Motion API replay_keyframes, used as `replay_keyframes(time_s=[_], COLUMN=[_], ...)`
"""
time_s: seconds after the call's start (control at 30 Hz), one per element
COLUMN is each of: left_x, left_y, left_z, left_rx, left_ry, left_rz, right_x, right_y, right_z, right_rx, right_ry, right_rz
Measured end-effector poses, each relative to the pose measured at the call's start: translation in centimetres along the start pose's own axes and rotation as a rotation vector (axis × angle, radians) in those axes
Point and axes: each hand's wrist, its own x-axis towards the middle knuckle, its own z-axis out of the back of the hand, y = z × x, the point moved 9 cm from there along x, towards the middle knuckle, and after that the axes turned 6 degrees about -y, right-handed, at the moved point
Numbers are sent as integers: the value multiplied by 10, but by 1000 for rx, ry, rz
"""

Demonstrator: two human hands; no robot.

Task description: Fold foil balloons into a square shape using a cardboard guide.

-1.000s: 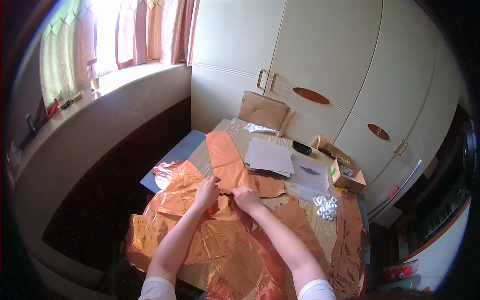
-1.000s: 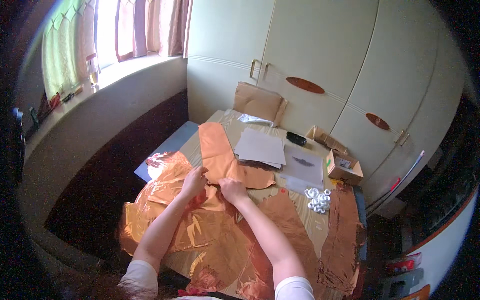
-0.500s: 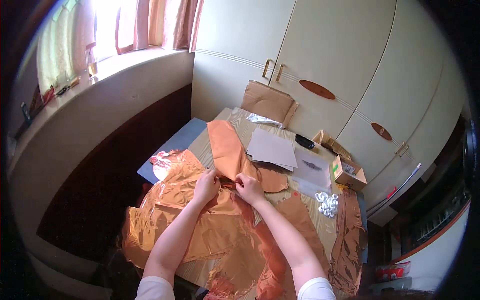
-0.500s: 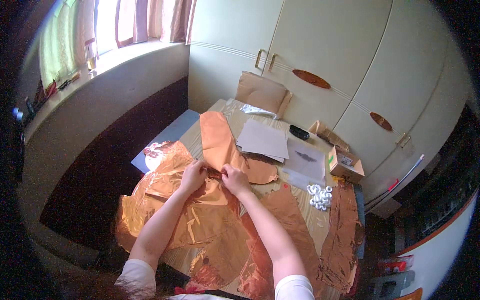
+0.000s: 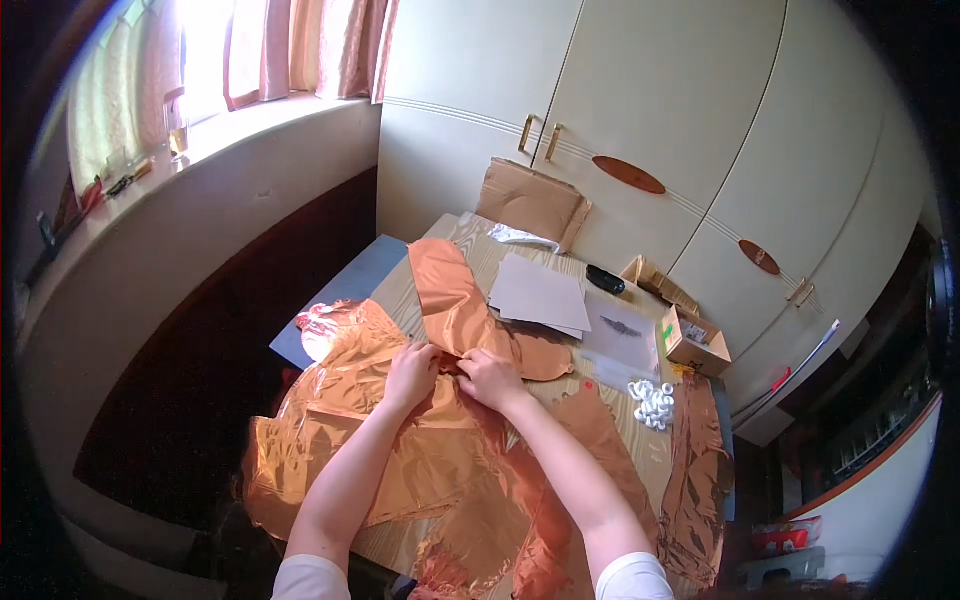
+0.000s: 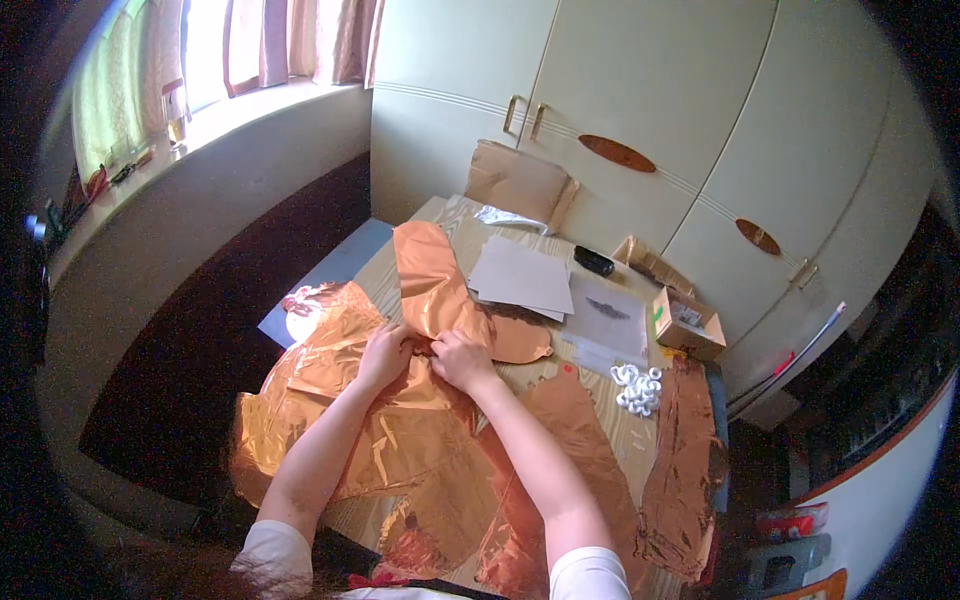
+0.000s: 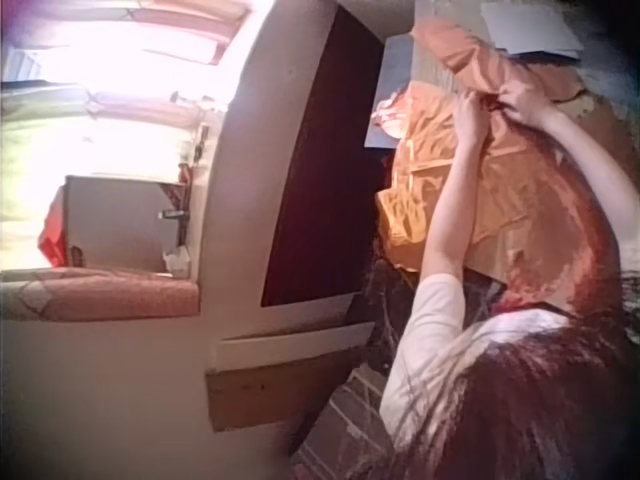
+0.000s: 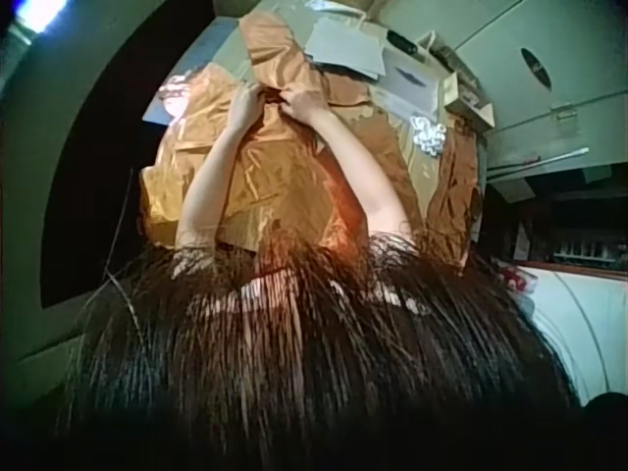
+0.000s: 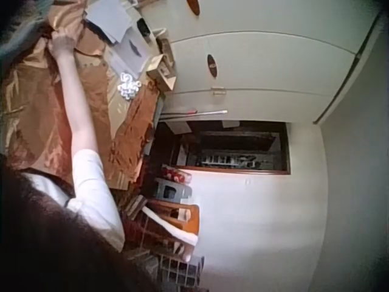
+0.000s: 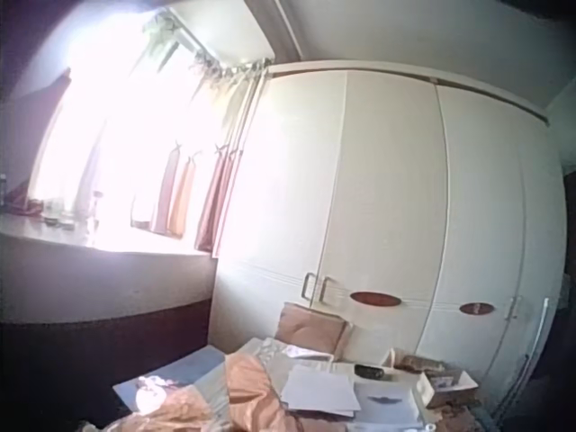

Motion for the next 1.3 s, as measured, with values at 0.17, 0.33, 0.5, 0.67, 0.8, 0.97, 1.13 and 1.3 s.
replay_keyframes(time_s=[0.17, 0.33, 0.5, 0.67, 0.8, 0.97, 1.13, 1.3], left_x=[1, 0, 0, 2, 1, -3, -1, -2], left_y=[6, 2, -10, -11, -33, -26, -32, -37], left_z=[-2, 2, 0, -1, -1, -8, -17, -15], left_rx=[-23, -55, 35, 45, 215, 285, 195, 202], left_ry=[-1, -10, 10, 32, 98, -21, 199, 136], left_rz=[86, 52, -26, -58, -147, -309, -166, -253], right_x=[1, 3, 0, 2, -1, 34, 59, 60], right_y=[-13, -43, -66, -70, -86, -86, -83, -79], right_z=[-9, -7, -15, -20, -25, 37, 102, 132], right_rx=[-8, 226, 360, 452, 637, 390, 143, 109], right_ry=[-3, -79, -78, -59, -83, -328, -456, -512], right_rz=[-101, -402, -563, -610, -700, -529, -473, -475])
